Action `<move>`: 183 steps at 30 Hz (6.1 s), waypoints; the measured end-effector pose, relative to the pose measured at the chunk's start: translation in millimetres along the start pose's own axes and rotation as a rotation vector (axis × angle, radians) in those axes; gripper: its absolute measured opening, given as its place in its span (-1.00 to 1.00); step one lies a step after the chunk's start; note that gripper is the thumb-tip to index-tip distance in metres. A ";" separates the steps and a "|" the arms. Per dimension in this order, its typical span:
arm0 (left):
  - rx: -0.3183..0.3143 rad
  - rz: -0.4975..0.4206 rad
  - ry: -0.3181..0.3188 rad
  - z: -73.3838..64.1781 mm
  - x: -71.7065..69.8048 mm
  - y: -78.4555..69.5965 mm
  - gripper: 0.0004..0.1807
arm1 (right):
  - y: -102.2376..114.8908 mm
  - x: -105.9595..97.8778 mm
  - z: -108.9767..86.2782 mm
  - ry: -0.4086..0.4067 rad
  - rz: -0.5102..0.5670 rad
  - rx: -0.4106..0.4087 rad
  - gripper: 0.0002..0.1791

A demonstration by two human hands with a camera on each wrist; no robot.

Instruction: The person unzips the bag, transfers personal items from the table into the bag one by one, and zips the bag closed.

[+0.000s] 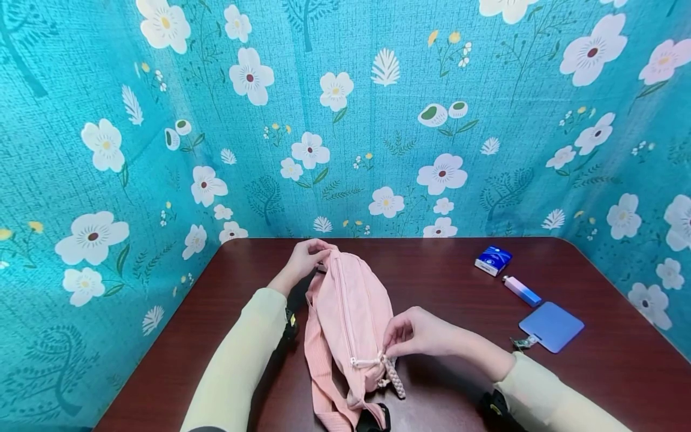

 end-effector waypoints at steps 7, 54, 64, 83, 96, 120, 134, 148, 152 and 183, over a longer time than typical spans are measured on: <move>-0.009 -0.013 -0.009 -0.6 -0.1 1.7 -0.86 | -5.9 11.0 1.9 -0.002 -0.030 0.022 -0.84; 0.146 -0.026 0.245 -125.7 21.6 -55.9 -0.88 | 3.0 10.7 14.0 -0.052 0.061 -0.036 -0.87; 0.314 -0.117 0.558 -161.2 53.7 -54.1 -0.68 | -1.7 10.4 14.6 -0.059 0.050 -0.028 -0.93; 0.342 -0.172 0.744 -170.7 80.6 -56.0 -0.78 | 4.8 12.4 17.3 -0.077 0.094 -0.029 -0.95; 0.137 -0.160 0.747 -168.0 84.0 -48.5 -0.90 | 5.0 11.2 15.8 -0.079 0.077 -0.032 -0.95; 0.253 -0.039 0.785 -171.1 86.1 -56.1 -0.96 | -8.1 -7.8 26.9 -0.143 -0.113 0.090 -0.93; 0.225 -0.117 0.711 -168.8 85.8 -58.2 -0.84 | -9.4 -12.8 33.0 -0.167 0.009 0.081 -0.96; 0.372 0.056 0.801 -166.9 92.4 -63.5 -0.67 | -9.8 -10.1 34.6 -0.149 0.050 0.064 -0.93; 0.446 0.135 0.786 -165.4 92.6 -64.7 -0.73 | -9.0 -10.8 34.2 -0.152 0.046 0.047 -0.92; 0.511 0.050 0.780 -163.8 89.0 -65.7 -0.88 | -22.7 -21.2 43.9 -0.195 -0.045 0.102 -0.89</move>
Point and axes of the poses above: each hand's wrist, its own z-axis towards the middle knuckle, its own x-axis out of the palm, y = z × x, the point moved 6 cm from there along z, towards the middle knuckle, and after that the axes turned 15 degrees about -z, right-handed, at the moved point
